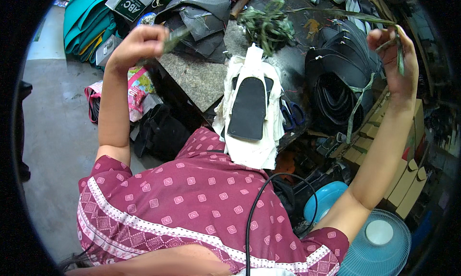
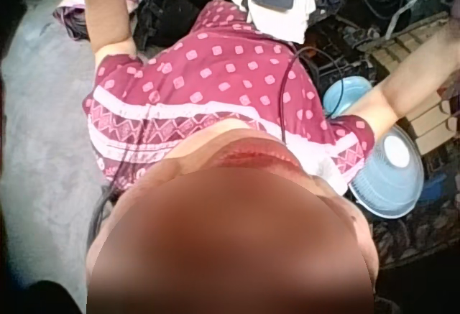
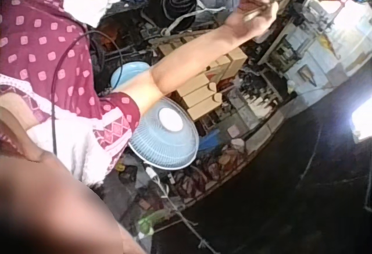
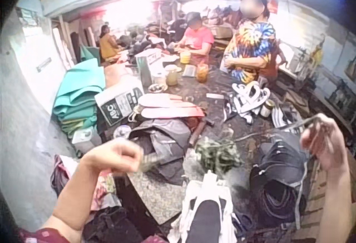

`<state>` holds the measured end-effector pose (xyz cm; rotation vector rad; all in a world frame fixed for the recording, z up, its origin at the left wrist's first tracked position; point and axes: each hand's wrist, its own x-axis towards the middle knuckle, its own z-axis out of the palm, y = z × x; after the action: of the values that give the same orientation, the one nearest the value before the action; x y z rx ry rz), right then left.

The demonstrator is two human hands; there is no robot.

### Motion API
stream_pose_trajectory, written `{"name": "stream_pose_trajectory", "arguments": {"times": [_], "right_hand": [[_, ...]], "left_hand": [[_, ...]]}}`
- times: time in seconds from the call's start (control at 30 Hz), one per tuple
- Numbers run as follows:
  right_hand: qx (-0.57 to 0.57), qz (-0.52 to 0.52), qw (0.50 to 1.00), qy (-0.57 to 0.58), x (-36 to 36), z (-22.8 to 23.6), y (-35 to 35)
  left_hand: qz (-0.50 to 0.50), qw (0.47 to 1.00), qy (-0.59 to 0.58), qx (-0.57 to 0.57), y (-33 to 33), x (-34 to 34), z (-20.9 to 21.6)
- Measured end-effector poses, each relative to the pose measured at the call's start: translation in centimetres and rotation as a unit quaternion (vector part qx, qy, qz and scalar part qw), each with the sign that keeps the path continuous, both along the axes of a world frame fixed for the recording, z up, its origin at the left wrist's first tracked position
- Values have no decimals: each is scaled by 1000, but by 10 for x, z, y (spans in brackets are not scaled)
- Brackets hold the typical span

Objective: The person ties a stack of black rubber sheets with a green strap using scissors to trim excess. Then the person wraps a white cloth around a black insole and ties it with the same green strap.

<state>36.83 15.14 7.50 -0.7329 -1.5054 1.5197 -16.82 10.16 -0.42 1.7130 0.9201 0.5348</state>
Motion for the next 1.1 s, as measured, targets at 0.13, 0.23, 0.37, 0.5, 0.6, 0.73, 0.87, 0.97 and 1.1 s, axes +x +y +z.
{"name": "stream_pose_trajectory", "arguments": {"times": [0.13, 0.23, 0.37, 0.5, 0.6, 0.73, 0.87, 0.97, 1.1], "right_hand": [[25, -48, 990, -132, -22, -14, -20], [39, -30, 993, -111, -57, -19, -25], [170, 5, 974, -147, -109, 0, -41], [293, 94, 921, -240, -124, 25, -43], [240, 108, 956, -131, -110, 12, -34], [36, -172, 955, -240, -93, -49, -24], [179, -269, 873, -365, -119, -131, -20], [74, -213, 938, -263, -124, -141, -28], [63, -165, 924, -340, -110, -109, -64]], "left_hand": [[-76, 985, -144, -58, -15, 24, -7], [208, 958, -17, 199, 10, 85, -29], [372, 691, 80, 615, 85, 172, -80], [196, 830, 293, 432, 114, 192, -126], [178, 901, 285, 273, 123, 198, -134], [251, 936, 11, 246, 128, 191, -115], [122, 968, -218, -8, 109, 182, -96], [155, 952, -258, -57, 95, 178, -92], [177, 938, -275, -119, 97, 147, -98]]}}
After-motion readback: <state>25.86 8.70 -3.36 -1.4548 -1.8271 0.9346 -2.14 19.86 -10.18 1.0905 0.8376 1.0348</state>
